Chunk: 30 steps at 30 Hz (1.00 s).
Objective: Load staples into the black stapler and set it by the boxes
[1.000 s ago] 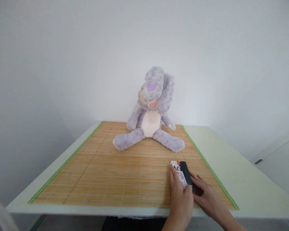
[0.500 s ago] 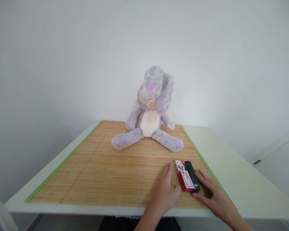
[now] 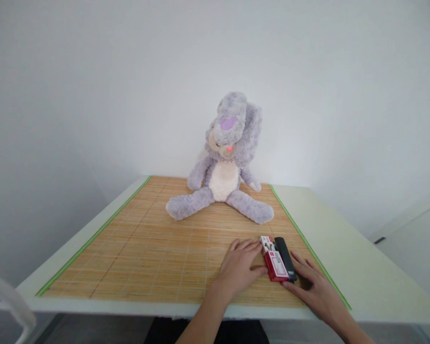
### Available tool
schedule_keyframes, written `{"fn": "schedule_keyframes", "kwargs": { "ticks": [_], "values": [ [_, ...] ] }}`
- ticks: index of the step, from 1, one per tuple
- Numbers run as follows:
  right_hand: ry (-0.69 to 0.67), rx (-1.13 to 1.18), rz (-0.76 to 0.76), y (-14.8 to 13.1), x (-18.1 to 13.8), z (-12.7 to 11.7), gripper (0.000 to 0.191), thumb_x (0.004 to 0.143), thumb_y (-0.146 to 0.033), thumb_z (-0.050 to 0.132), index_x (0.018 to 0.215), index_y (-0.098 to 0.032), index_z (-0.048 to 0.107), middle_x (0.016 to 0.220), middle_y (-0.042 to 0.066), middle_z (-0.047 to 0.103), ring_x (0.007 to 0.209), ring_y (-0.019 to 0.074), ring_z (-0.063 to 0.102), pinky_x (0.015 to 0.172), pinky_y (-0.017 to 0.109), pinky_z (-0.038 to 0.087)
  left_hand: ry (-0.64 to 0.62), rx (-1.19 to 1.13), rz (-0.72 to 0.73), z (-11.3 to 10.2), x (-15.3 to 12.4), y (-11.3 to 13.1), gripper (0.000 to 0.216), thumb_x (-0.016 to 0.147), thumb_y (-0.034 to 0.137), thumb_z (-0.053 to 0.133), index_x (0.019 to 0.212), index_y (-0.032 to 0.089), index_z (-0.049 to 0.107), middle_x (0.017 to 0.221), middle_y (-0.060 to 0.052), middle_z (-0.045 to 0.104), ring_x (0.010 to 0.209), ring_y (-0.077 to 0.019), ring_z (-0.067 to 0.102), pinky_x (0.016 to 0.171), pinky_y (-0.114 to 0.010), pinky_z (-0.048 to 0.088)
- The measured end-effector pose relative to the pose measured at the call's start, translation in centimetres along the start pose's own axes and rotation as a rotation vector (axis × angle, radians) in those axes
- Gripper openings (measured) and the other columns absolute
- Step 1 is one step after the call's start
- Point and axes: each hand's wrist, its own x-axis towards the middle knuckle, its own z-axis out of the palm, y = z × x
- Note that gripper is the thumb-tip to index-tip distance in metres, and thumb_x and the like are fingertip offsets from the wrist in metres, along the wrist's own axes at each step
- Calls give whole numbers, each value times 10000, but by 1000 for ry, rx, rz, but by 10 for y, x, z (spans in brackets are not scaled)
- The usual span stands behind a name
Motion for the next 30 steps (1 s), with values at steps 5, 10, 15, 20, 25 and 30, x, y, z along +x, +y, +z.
{"fn": "schedule_keyframes", "kwargs": {
  "ticks": [5,10,15,20,25,30],
  "values": [
    [4,-4,-7,-2,0,-1,720,874,-626,658,1516,-341,502,1601,17,443,1533,309,331,1294,548,212,11,27,1,5,0,-1,665,899,498,680,1515,361,469,1590,-2,484,1517,-227,367,1295,-449,160],
    [37,31,-12,-6,0,-2,721,842,-614,699,1486,-327,548,1565,32,505,1502,318,394,1287,537,243,5,31,-11,6,-1,4,657,906,499,665,1516,347,472,1598,-10,473,1515,-235,374,1300,-452,164],
    [197,231,115,-18,-16,-24,723,877,-604,654,1508,-280,519,1571,67,507,1466,318,451,1260,479,326,135,84,-101,-11,-25,-7,567,973,472,561,1501,274,507,1561,-60,518,1461,-246,445,1278,-423,260],
    [550,420,170,-94,-28,-36,390,1041,-471,430,1256,-267,684,1297,84,706,1251,282,622,1117,490,473,239,375,-246,-46,-64,-55,512,1017,450,472,1471,221,535,1550,-83,525,1454,-265,446,1242,-490,328],
    [259,408,-164,-200,15,-5,306,1014,-339,550,1290,-291,672,1261,73,699,1215,240,625,1063,420,516,222,590,-289,-65,-83,-82,591,1031,520,411,1547,232,443,1628,-81,423,1522,-281,354,1248,-529,293],
    [158,216,-163,-221,65,31,577,1002,-356,541,1564,-293,421,1585,66,481,1507,258,375,1238,490,341,201,662,-317,-64,-83,-78,599,1045,529,356,1575,252,398,1655,-70,374,1548,-279,304,1250,-532,274]
  ]
}}
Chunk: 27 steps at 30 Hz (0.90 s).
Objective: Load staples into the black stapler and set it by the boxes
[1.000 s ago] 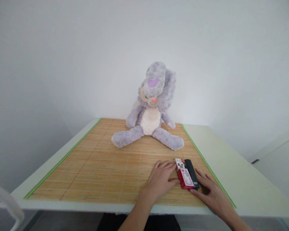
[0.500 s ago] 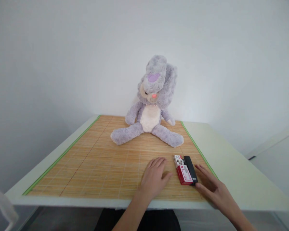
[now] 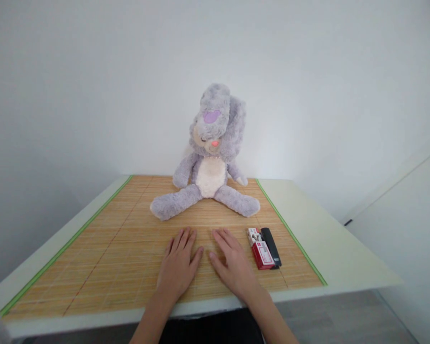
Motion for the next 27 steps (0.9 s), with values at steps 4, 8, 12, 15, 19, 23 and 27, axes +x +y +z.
{"fn": "schedule_keyframes", "kwargs": {
  "ticks": [4,8,12,15,19,23,27],
  "values": [
    [-27,-212,136,16,7,20,631,1032,-417,459,1626,-303,281,1689,38,301,1592,271,168,1275,549,198,12,27,-23,2,1,2,617,1043,528,352,1593,248,365,1664,-77,354,1553,-298,288,1251,-546,257],
    [-27,-342,190,21,4,32,634,1050,-467,388,1640,-291,235,1716,30,202,1605,271,74,1283,563,89,4,51,-15,3,0,3,636,1046,523,333,1615,239,312,1676,-83,325,1562,-304,262,1253,-560,240],
    [-67,-372,208,22,4,38,623,1057,-501,338,1637,-296,243,1717,29,191,1600,278,112,1277,557,96,3,61,-5,3,-2,4,622,1048,519,324,1611,254,320,1691,-69,291,1570,-305,238,1256,-570,230],
    [-83,-385,215,23,5,40,620,1059,-518,311,1636,-297,251,1718,30,187,1596,283,136,1274,555,100,0,59,-6,3,-3,3,619,1048,519,324,1608,256,324,1690,-66,296,1569,-297,244,1257,-567,234],
    [-98,-401,225,23,5,39,623,1059,-533,291,1635,-299,251,1719,29,183,1596,279,137,1273,551,94,8,48,-4,3,-3,3,613,1048,512,334,1609,264,323,1685,-67,307,1566,-295,254,1257,-576,238],
    [-107,-408,223,22,4,38,620,1061,-532,275,1636,-300,249,1718,27,190,1596,277,134,1272,549,90,15,47,-8,3,-3,4,609,1047,503,339,1608,265,326,1685,-67,306,1569,-296,246,1260,-575,232],
    [-113,-419,228,21,5,39,622,1060,-525,277,1637,-297,244,1718,34,194,1596,278,135,1271,549,79,22,55,-7,5,-3,4,611,1047,496,342,1612,265,316,1684,-69,310,1569,-299,243,1261,-576,226]
  ]
}}
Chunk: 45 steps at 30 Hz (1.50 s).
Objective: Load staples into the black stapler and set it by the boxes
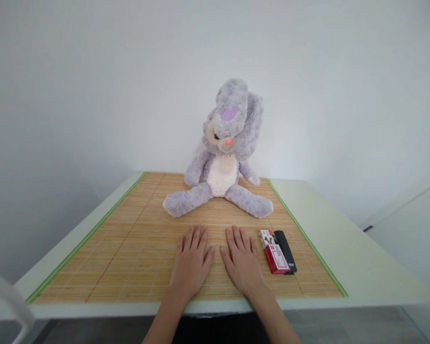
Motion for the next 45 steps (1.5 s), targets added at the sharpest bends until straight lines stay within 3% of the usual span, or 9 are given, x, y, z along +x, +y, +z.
{"fn": "schedule_keyframes", "kwargs": {
  "ticks": [6,11,29,33,36,38,42,45],
  "values": [
    [-2,3,85,-18,4,7,625,1061,-478,280,1642,-251,233,1719,77,174,1594,270,144,1268,552,51,-8,12,1,1,0,1,606,1050,494,331,1611,265,318,1688,-72,301,1574,-303,225,1261,-585,212],
    [14,41,47,-30,5,8,623,1058,-447,290,1639,-225,251,1719,92,161,1594,290,142,1263,571,60,-32,-1,-3,1,0,0,603,1053,513,309,1603,268,341,1691,-67,294,1577,-306,214,1259,-586,215],
    [28,86,12,-28,4,9,606,1059,-439,308,1631,-242,277,1715,51,181,1600,265,120,1275,560,56,-26,-16,0,0,0,0,599,1056,510,307,1602,266,341,1690,-71,295,1573,-297,228,1258,-582,218],
    [27,326,6,-20,7,8,654,1055,-526,331,1633,-228,266,1680,65,302,1580,221,221,1296,491,117,-15,-18,-4,0,0,0,592,1057,504,302,1602,276,338,1689,-59,302,1575,-290,223,1258,-574,224],
    [66,671,40,-10,7,3,699,1061,-580,292,1654,-235,155,1637,78,399,1530,188,349,1264,442,269,-16,-20,-9,-1,0,1,592,1057,504,298,1604,280,332,1691,-53,296,1576,-291,221,1260,-576,215],
    [88,863,53,-4,6,-3,669,1072,-581,232,1650,-249,174,1633,74,409,1517,178,374,1231,424,340,-17,-22,-13,-2,0,2,590,1057,500,299,1603,282,332,1693,-51,292,1574,-292,227,1262,-576,208],
    [131,962,93,6,2,-14,605,1075,-582,201,1551,-300,446,1693,15,280,1555,201,293,1261,441,285,-13,-27,-13,-2,-1,2,589,1056,493,301,1605,282,327,1690,-53,298,1570,-292,239,1260,-576,206],
    [130,967,121,9,3,-14,599,1078,-576,191,1563,-310,420,1703,-9,244,1565,190,264,1280,442,241,-12,-26,-11,0,-1,1,590,1055,492,304,1605,282,326,1689,-53,300,1570,-296,236,1256,-576,212]
  ]
}}
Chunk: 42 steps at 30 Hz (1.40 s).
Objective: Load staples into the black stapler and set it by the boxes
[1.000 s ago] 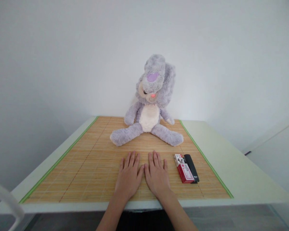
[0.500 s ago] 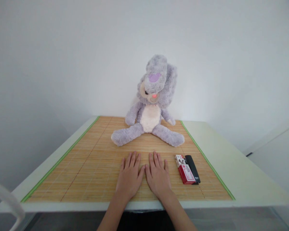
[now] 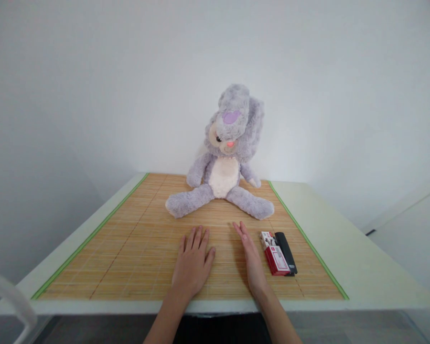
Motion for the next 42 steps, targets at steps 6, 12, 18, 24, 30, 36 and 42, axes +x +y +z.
{"fn": "schedule_keyframes", "kwargs": {
  "ticks": [6,12,18,24,30,36,42],
  "values": [
    [-20,-275,-22,9,4,12,647,1066,-578,239,1617,-246,314,1682,19,295,1575,196,233,1287,448,235,-4,-2,6,-1,0,-3,596,1050,518,312,1601,290,334,1684,-52,314,1566,-285,250,1253,-559,230],
    [-103,-761,-144,13,4,23,648,1049,-501,332,1621,-197,309,1690,57,272,1586,245,196,1286,471,199,-8,-14,8,-4,1,-4,607,1045,537,320,1595,282,349,1680,-52,324,1562,-276,262,1257,-546,234],
    [-75,-903,-117,8,-3,30,640,1048,-475,328,1638,-234,259,1713,52,199,1599,282,121,1275,537,117,21,13,-25,-4,0,0,635,1026,588,347,1594,304,355,1684,-57,314,1585,-328,175,1258,-627,151],
    [-55,-936,-111,8,-7,32,641,1044,-509,345,1637,-284,253,1717,39,187,1596,328,108,1257,604,69,43,37,-90,0,0,2,691,995,636,390,1597,300,353,1690,-86,291,1581,-394,140,1233,-694,102],
    [-47,-938,-104,9,-7,33,644,1042,-527,343,1637,-298,251,1720,32,182,1595,341,99,1250,616,73,43,31,-94,0,0,1,694,994,640,388,1603,310,337,1691,-83,291,1575,-395,164,1230,-688,133],
    [-59,-947,-81,8,-6,33,659,1040,-555,334,1640,-302,232,1726,13,145,1597,339,80,1256,606,51,2,43,-112,-3,0,4,696,997,633,380,1608,303,329,1704,-77,253,1580,-398,141,1235,-685,103],
    [-69,-960,-65,4,-7,31,651,1042,-536,329,1640,-300,232,1724,6,158,1597,338,84,1259,597,47,-7,40,-117,-5,1,5,687,997,623,392,1605,309,338,1707,-67,243,1582,-394,135,1237,-674,107]
  ]
}}
